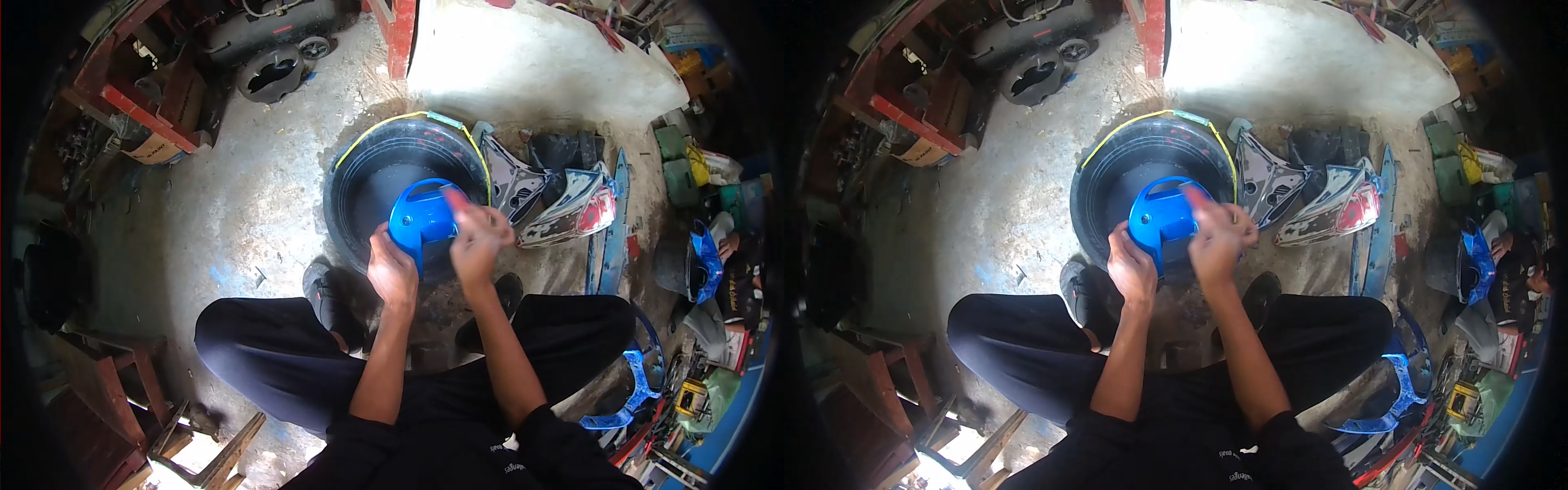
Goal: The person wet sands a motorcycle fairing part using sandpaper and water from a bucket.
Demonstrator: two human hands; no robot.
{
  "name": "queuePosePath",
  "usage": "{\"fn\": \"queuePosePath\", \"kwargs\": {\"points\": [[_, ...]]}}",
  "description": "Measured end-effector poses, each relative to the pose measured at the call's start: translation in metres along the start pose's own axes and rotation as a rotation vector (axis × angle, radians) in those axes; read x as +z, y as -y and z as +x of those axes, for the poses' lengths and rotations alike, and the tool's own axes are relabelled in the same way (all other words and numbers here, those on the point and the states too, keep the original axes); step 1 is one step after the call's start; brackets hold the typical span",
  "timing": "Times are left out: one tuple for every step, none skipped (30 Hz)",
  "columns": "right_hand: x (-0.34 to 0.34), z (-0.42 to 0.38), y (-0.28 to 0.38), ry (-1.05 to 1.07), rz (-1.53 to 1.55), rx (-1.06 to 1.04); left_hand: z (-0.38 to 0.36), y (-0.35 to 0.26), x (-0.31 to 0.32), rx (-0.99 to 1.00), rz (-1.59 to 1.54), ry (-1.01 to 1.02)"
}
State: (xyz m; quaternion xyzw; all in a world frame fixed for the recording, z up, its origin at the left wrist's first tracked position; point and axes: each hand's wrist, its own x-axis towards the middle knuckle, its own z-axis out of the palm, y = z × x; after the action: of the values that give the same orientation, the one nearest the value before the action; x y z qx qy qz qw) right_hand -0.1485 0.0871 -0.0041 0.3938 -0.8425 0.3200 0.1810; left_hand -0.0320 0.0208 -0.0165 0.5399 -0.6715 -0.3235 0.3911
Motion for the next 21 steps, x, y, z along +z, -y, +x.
{"fn": "queuePosePath", "kwargs": {"points": [[0.004, 0.0, -0.005, -0.009, 0.005, 0.011, 0.0, 0.001, 0.0, -0.001, 0.003, -0.005], [0.009, -0.003, -0.008, -0.019, 0.009, 0.029, 0.001, 0.003, 0.0, -0.039, 0.003, 0.014], [0.002, -0.007, 0.002, 0.059, 0.106, -0.077, 0.0, 0.004, 0.0, -0.073, 0.0, 0.042], [-0.006, -0.012, 0.014, 0.138, 0.2, -0.188, -0.001, 0.003, 0.001, -0.072, -0.001, 0.049], [-0.006, -0.015, 0.02, 0.185, 0.165, -0.206, -0.002, 0.003, 0.001, -0.049, 0.001, 0.028], [-0.005, -0.012, 0.014, 0.183, 0.162, -0.21, -0.001, 0.002, 0.002, -0.025, 0.003, 0.0], [0.0, -0.006, 0.009, 0.103, 0.12, -0.044, 0.0, 0.003, 0.003, -0.014, 0.006, 0.002], [0.004, -0.005, 0.007, 0.027, 0.082, 0.127, 0.001, 0.004, 0.003, -0.015, 0.012, -0.005], [0.001, -0.005, 0.017, 0.077, 0.156, 0.029, 0.002, 0.003, 0.002, -0.035, 0.017, 0.009], [0.006, -0.013, 0.023, 0.11, 0.173, -0.114, 0.001, 0.001, 0.0, -0.05, 0.02, 0.034], [0.004, -0.016, 0.029, 0.139, 0.195, -0.147, 0.0, -0.002, -0.001, -0.061, -0.009, 0.045], [0.002, -0.014, 0.031, 0.166, 0.216, -0.192, -0.001, -0.002, 0.0, -0.004, -0.016, 0.003], [0.005, -0.013, 0.018, 0.119, 0.17, -0.139, -0.001, -0.001, 0.001, -0.01, -0.009, 0.012], [0.009, -0.007, 0.01, 0.007, 0.091, -0.016, 0.0, 0.001, 0.001, -0.017, 0.005, 0.017], [0.009, 0.0, 0.011, 0.01, 0.116, 0.045, 0.001, 0.002, 0.002, -0.02, 0.01, 0.007], [0.006, 0.003, 0.016, 0.014, 0.139, 0.112, 0.001, 0.004, 0.002, -0.014, 0.011, 0.001], [0.006, -0.006, 0.019, 0.092, 0.168, -0.043, -0.001, 0.005, 0.002, -0.002, 0.008, 0.007], [0.004, -0.014, 0.023, 0.167, 0.19, -0.204, -0.002, 0.004, 0.002, 0.0, 0.002, 0.017], [0.002, -0.014, 0.028, 0.186, 0.162, -0.198, -0.002, 0.002, 0.003, -0.007, -0.001, 0.016], [-0.003, -0.009, 0.013, 0.141, 0.112, -0.193, -0.002, 0.001, 0.003, -0.016, -0.002, 0.011], [-0.003, -0.001, 0.004, 0.084, 0.047, -0.029, -0.001, 0.001, 0.003, 0.0, -0.004, 0.001]]}}
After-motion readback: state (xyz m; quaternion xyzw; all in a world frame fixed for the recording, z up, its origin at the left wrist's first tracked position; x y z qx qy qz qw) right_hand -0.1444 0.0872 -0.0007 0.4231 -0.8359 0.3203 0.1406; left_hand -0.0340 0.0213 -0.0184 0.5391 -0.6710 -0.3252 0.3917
